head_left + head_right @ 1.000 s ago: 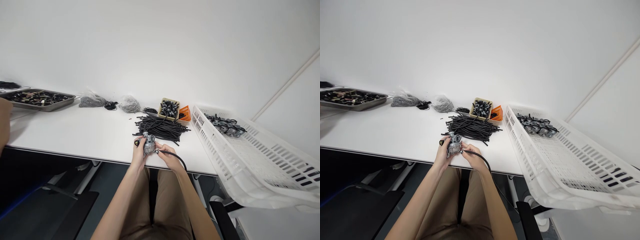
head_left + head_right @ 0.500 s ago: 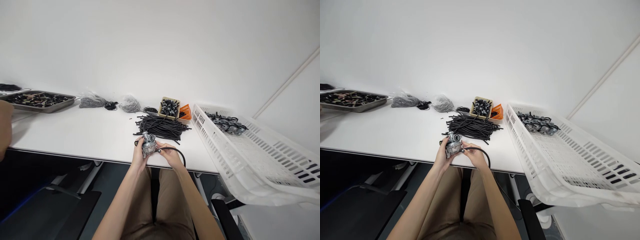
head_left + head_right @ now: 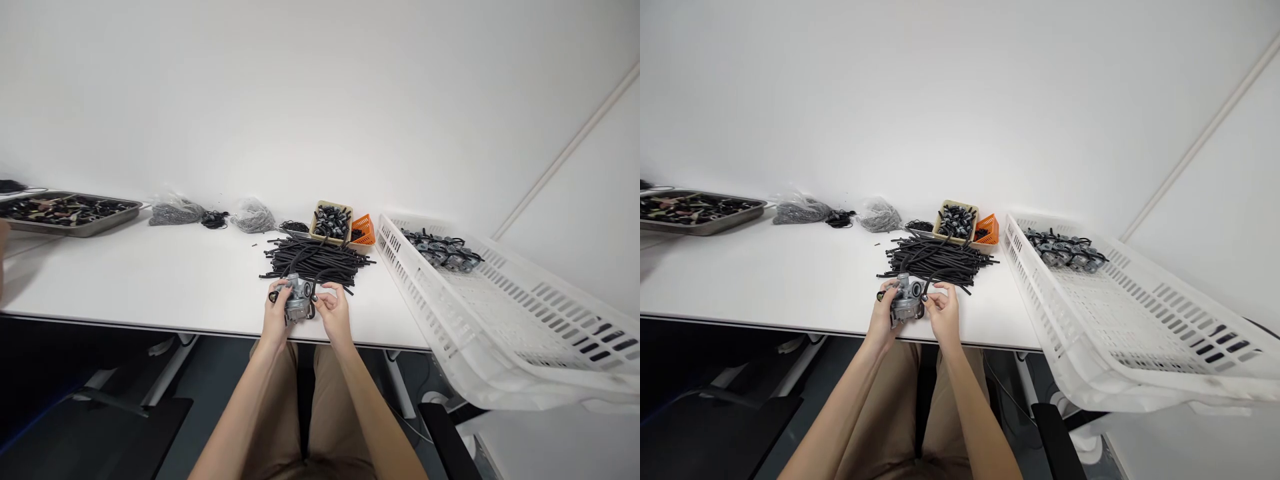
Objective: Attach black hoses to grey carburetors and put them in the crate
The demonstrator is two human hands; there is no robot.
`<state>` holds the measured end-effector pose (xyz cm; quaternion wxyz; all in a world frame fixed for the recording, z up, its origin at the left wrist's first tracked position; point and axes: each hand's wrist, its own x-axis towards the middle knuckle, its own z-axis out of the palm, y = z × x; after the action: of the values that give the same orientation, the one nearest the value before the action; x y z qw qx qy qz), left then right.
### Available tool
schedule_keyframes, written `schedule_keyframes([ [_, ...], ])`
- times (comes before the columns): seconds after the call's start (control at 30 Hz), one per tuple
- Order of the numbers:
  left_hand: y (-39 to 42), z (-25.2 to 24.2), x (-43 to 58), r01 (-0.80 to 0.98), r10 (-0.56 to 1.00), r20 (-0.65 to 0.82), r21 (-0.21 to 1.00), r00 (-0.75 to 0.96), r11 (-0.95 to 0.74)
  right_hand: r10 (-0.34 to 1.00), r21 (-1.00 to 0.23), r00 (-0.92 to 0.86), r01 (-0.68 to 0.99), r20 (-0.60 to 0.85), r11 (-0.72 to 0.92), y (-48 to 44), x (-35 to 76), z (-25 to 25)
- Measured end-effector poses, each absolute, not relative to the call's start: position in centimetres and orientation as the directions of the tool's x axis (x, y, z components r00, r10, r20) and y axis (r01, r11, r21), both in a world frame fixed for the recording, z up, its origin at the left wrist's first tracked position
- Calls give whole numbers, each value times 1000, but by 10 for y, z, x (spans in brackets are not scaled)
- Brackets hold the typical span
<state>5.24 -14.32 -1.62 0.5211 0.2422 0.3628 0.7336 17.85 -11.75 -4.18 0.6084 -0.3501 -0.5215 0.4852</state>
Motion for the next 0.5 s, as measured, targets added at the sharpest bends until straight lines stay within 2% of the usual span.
schedule_keyframes([
  [0.27,-149,-9,50,-673,953,-129,734,-274,-94,960,-943,-46,-203,278,264,-113,179,-45],
  [0.4,-147,-12,48,-705,963,-132,705,-234,-75,948,-930,-45,-217,314,298,-107,180,-51],
  [0.5,-146,-12,46,-735,979,-123,677,-165,-39,934,-923,-108,-224,341,311,-107,183,-52],
])
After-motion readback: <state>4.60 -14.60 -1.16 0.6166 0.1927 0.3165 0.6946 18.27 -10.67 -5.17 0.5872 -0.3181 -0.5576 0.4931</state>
